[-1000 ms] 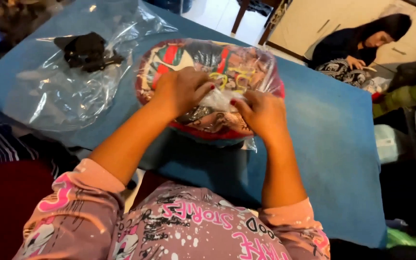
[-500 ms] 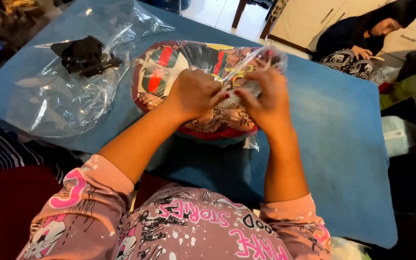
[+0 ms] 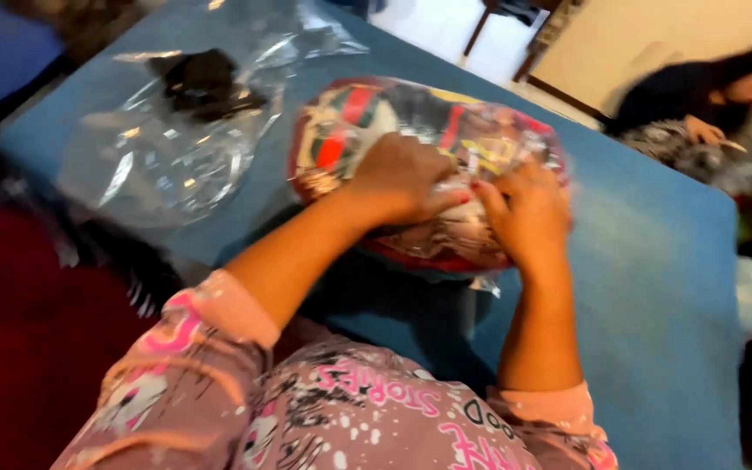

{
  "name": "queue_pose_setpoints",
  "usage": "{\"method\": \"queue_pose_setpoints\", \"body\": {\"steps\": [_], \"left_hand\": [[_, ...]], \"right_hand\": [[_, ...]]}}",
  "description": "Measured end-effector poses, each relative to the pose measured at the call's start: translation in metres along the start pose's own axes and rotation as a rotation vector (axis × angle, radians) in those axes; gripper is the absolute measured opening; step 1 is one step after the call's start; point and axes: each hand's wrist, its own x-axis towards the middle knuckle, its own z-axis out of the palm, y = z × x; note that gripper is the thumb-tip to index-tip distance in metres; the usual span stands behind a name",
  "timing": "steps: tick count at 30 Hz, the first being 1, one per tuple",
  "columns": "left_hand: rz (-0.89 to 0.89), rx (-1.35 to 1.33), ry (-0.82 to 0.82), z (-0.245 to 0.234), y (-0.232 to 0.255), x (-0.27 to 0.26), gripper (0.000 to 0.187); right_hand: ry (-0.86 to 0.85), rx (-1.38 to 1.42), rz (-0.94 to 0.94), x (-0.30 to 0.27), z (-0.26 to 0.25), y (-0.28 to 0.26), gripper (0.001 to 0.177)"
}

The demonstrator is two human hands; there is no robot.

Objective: The person is packing various folded clothing items into individual plastic bags and then consolidating them into a larger bag.

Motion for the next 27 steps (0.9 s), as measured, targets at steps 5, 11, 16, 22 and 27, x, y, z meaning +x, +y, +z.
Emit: {"method": "queue_pose_setpoints", "body": {"steps": [5, 11, 16, 22, 27], "left_hand": [[-0.022, 0.014, 0.237, 0.014, -0.001, -0.005, 0.041], [-0.244, 0.008, -0.231, 0.002, 0.007, 0.013, 0.045], [-0.155, 0.093, -0.587, -0.022, 0.013, 0.031, 0.031], [-0.123, -0.226, 0.017, -0.018, 0.005, 0.001, 0.046], [0.017, 0.033, 0.181, -0.059, 0.013, -0.043, 0.038]], "right_hand": [[0.072, 0.009, -0.122, -0.004, 0.017, 0.019, 0.036], [0.165, 0.069, -0.207, -0.015, -0.021, -0.014, 0.014], [0.078, -0.078, -0.192, -0.014, -0.031, -0.063, 0.044], [-0.255, -0.014, 0.05, -0.011, -0.004, -0.057, 0.036], [-0.241, 0.046, 0.044, -0.007, -0.008, -0.059, 0.028]]}}
